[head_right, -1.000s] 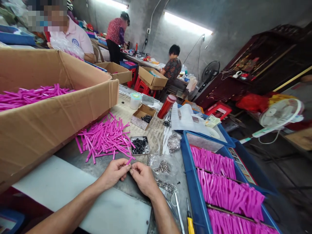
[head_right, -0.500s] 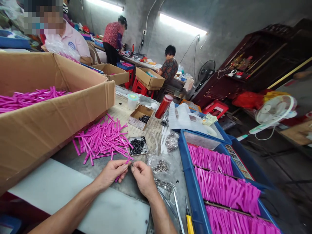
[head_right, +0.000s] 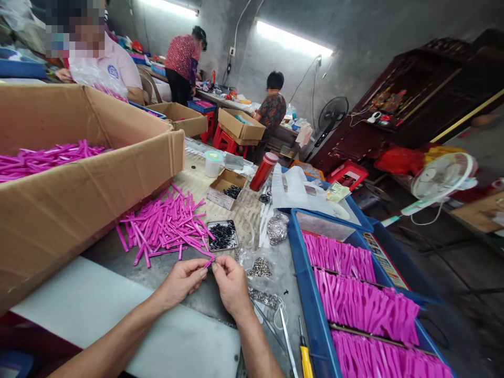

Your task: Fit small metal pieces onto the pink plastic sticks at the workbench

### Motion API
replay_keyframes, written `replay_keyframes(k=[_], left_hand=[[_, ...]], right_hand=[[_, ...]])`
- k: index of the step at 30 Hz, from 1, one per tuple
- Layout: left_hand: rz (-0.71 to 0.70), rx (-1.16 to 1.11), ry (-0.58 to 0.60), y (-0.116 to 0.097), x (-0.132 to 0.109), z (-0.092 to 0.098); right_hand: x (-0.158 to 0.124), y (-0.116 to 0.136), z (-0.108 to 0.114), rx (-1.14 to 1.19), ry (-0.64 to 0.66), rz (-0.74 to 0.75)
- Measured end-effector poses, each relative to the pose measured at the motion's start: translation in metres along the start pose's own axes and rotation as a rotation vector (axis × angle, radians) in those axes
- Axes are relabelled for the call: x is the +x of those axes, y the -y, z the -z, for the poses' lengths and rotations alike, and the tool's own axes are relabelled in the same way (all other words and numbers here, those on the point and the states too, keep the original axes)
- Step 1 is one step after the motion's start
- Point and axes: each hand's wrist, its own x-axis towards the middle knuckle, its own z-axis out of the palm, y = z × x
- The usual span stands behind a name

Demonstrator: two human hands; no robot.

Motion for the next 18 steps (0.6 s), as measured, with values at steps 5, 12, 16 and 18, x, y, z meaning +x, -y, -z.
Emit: replay_keyframes(k=[5,12,16,18], left_hand=[[-0.015,0.041,-0.011,-0.0015,0.0006,-0.0011],[-0.065,0.156,-0.067,0.0005,0.0004,-0.0009],[-0.123,0.245,-0.091,0.0005,0.0003,0.0001],[-0.140,0.287,-0.091,-0.0008,-0.0002,-0.0002]], right_hand=[[0.0013,-0.0027,-0.0014,0.026,-0.010,-0.009],[0.0012,-0.0046,-0.0037,-0.044,-0.057,-0.006],[0.0010,-0.0055,-0.0054,-0.070,-0.082,-0.007],[0.0007,-0.0061,-0.0064,-0.057,-0.091,-0.014]])
